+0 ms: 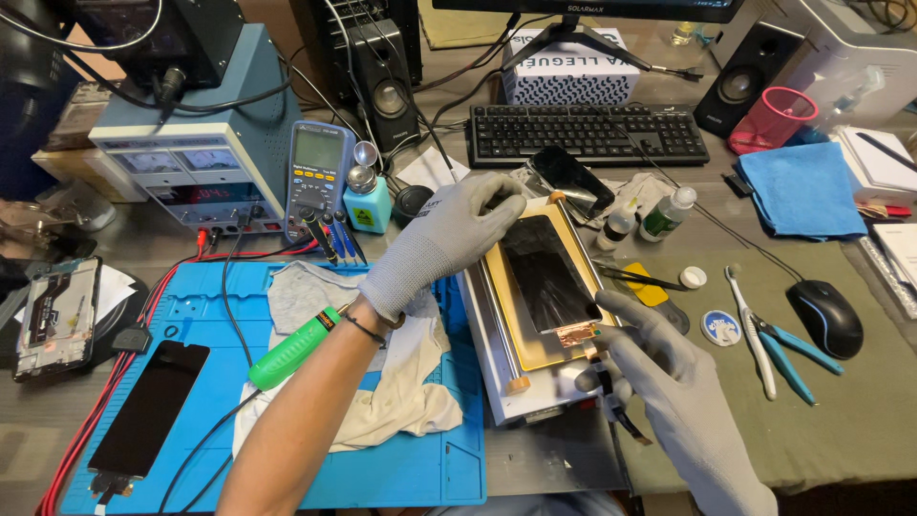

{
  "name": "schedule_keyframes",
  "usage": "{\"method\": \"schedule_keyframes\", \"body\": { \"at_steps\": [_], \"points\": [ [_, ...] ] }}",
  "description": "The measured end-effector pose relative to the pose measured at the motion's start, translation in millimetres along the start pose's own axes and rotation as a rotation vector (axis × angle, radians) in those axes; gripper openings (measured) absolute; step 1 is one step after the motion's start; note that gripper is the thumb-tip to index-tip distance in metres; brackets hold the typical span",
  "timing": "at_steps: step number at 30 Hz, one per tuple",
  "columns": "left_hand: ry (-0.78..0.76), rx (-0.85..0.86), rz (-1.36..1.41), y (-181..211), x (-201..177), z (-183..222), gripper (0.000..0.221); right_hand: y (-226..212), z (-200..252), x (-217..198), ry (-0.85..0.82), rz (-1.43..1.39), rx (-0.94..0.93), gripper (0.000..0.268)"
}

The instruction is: The person applies adhesive from a small bottle onto a mobile phone screen frame and then wipes the screen surface with a white cloth.

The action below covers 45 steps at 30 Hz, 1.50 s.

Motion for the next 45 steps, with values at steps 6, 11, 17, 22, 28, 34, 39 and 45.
{"method": "schedule_keyframes", "body": {
  "at_steps": [6,11,17,22,28,34,39,45],
  "points": [
    [0.010,0.242,-0.247,9,0,2,0.034,-6,6,7,-0.022,-0.100,0.070,0.052],
    [-0.429,0.379,-0.305,45,2,24,0.049,-2,3,2,-0.042,-0.050,0.089,0.051],
    [-0.406,0.689,-0.275,55,10,33,0.044,12,-6,-2,-0.093,-0.062,0.031,0.053],
    [-0.433,0.669,-0.252,52,2,34,0.098,4,-3,2,-0.109,-0.091,0.060,0.050],
    [-0.606,0.662,-0.286,68,32,32,0.114,-26,25,1,0.014,0.094,0.240,0.056],
    [-0.660,0.789,-0.574,49,69,17,0.118,-9,12,2,-0.081,-0.114,0.101,0.054],
    [-0.679,0.761,-0.597,47,71,15,0.111,-2,5,-6,-0.112,-0.029,0.050,0.055],
    [-0.656,0.788,-0.631,40,75,13,0.118,-3,21,-26,0.017,0.043,0.073,0.050]
  ]
}}
Point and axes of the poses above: each hand's wrist, its own z-axis away from the middle knuckle, its own x-axis out of the palm, y = z × x, the point moved 6 cm from there along -z, towards the middle knuckle, and after that the axes turned 6 degrees about x, right-handed, at the moved point
